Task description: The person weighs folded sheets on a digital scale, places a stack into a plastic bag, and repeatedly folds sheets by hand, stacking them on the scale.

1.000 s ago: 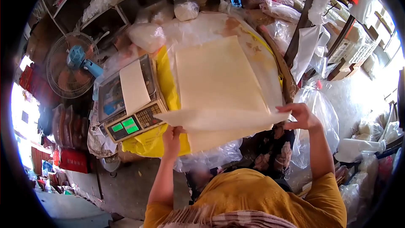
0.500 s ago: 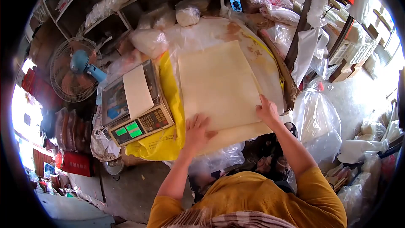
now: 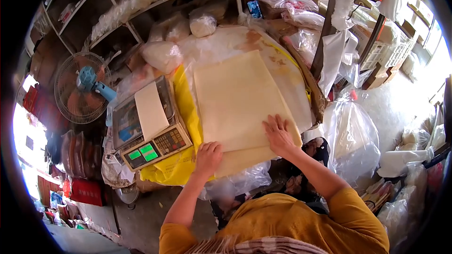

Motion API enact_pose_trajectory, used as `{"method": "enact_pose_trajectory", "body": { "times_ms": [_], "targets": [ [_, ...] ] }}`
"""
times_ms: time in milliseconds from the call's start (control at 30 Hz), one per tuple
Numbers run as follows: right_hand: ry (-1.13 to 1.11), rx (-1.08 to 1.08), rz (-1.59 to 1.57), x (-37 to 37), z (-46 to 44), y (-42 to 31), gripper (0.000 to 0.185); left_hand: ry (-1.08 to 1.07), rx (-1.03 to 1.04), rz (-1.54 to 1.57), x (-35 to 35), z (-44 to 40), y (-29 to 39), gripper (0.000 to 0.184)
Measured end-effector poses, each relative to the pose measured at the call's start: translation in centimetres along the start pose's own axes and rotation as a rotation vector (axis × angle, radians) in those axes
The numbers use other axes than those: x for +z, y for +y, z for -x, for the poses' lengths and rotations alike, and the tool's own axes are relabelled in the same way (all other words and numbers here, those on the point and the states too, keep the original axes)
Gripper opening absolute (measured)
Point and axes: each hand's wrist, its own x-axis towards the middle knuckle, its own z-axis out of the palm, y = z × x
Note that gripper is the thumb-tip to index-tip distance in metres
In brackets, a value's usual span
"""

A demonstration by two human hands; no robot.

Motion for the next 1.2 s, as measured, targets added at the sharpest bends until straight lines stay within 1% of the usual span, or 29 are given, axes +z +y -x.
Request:
{"method": "enact_pose_trajectory", "body": {
  "times_ms": [33,100,133,200,233,300,333,400,433,533,567,600,667,700,733,767,800,833,867,900,933,1000,1033,1100,1133,1200],
  "targets": [
    [0.01,-0.035,-0.078,-0.5,-0.2,-1.0,0.049,0.007,-0.005,-0.038,-0.8,0.0,0.1,0.028],
    [0.028,-0.102,-0.238,-1.7,-0.8,-4.1,0.049,0.065,0.073,-0.018,-2.7,-1.0,0.8,0.024],
    [0.044,-0.181,-0.266,-2.8,-0.9,-5.8,0.05,0.091,0.114,-0.004,-3.7,-1.7,1.3,0.022],
    [0.074,-0.341,-0.32,-4.7,-1.6,-8.6,0.053,0.154,0.174,-0.032,-6.1,-3.4,2.7,0.027],
    [0.058,-0.318,-0.265,-5.0,-2.7,-9.0,0.053,0.187,0.203,-0.047,-7.2,-4.1,3.3,0.029],
    [0.025,-0.275,-0.156,-5.8,-5.2,-9.1,0.053,0.54,-0.012,-0.021,-8.8,-4.8,4.2,0.039],
    [0.161,-0.403,-0.191,-6.8,-5.4,-8.7,0.052,0.716,-0.121,-0.006,-9.1,-5.0,4.3,0.044],
    [0.426,-0.652,-0.258,-9.3,-4.0,-7.1,0.051,0.799,-0.405,0.36,-5.9,-3.4,1.7,0.054],
    [0.498,-0.729,-0.273,-9.8,-3.2,-6.3,0.05,0.831,-0.551,0.549,-3.7,-2.5,0.5,0.059],
    [0.373,-0.62,-0.312,-6.1,-0.7,-2.8,0.044,0.746,-0.561,0.73,0.4,-0.3,-0.3,0.069],
    [0.323,-0.581,-0.413,-4.1,0.0,-1.2,0.04,0.65,-0.39,0.517,-0.1,0.0,0.0,0.06],
    [0.27,-0.54,-0.515,-1.9,0.7,0.4,0.036,0.513,-0.236,0.531,-0.4,0.4,-0.2,0.052],
    [0.153,-0.43,-0.713,-0.5,2.1,2.3,0.028,0.226,0.051,0.557,-0.8,2.2,-0.4,0.037],
    [0.094,-0.359,-0.811,-0.4,2.2,2.8,0.024,0.16,-0.013,0.576,-1.1,2.0,0.2,0.02],
    [0.041,-0.29,-0.902,-0.5,2.0,3.3,0.021,0.131,-0.257,0.668,-1.3,1.6,0.6,0.024],
    [0.062,-0.195,-0.993,0.1,1.5,3.7,0.019,0.099,-0.501,0.751,-1.5,1.3,1.0,0.027],
    [0.021,-0.047,-0.941,0.4,1.1,3.8,0.021,0.066,-0.741,0.827,-1.5,0.9,1.3,0.031],
    [-0.014,0.094,-0.88,0.4,0.4,4.0,0.023,0.26,-0.692,1.071,0.1,0.3,0.9,0.05],
    [-0.044,0.23,-0.812,0.2,-0.3,4.1,0.025,0.241,-0.739,0.991,1.0,0.1,0.6,0.056],
    [-0.049,0.287,-0.665,-1.6,-0.4,3.0,0.03,0.224,-0.782,0.909,1.3,-0.5,0.8,0.062],
    [-0.023,0.287,-0.681,-2.2,-0.7,2.3,0.031,0.206,-0.824,0.826,1.4,-1.0,0.9,0.069],
    [0.029,0.291,-0.714,-2.6,-0.8,1.5,0.032,0.2,-0.506,0.23,1.3,-1.4,1.2,0.074],
    [0.05,0.283,-0.689,-2.1,-1.0,1.6,0.037,0.194,-0.338,-0.063,1.3,-1.7,1.5,0.077],
    [0.095,0.266,-0.639,-1.5,-1.5,1.5,0.051,-0.031,-0.285,0.02,1.6,-2.1,2.5,0.079],
    [0.069,0.246,-0.553,-2.1,-1.4,1.0,0.057,-0.142,-0.259,0.06,1.7,-2.2,2.8,0.081],
    [0.016,0.208,-0.383,-4.0,-1.2,-0.6,0.071,-0.16,-0.245,0.024,1.6,-2.3,2.9,0.083]
  ]
}}
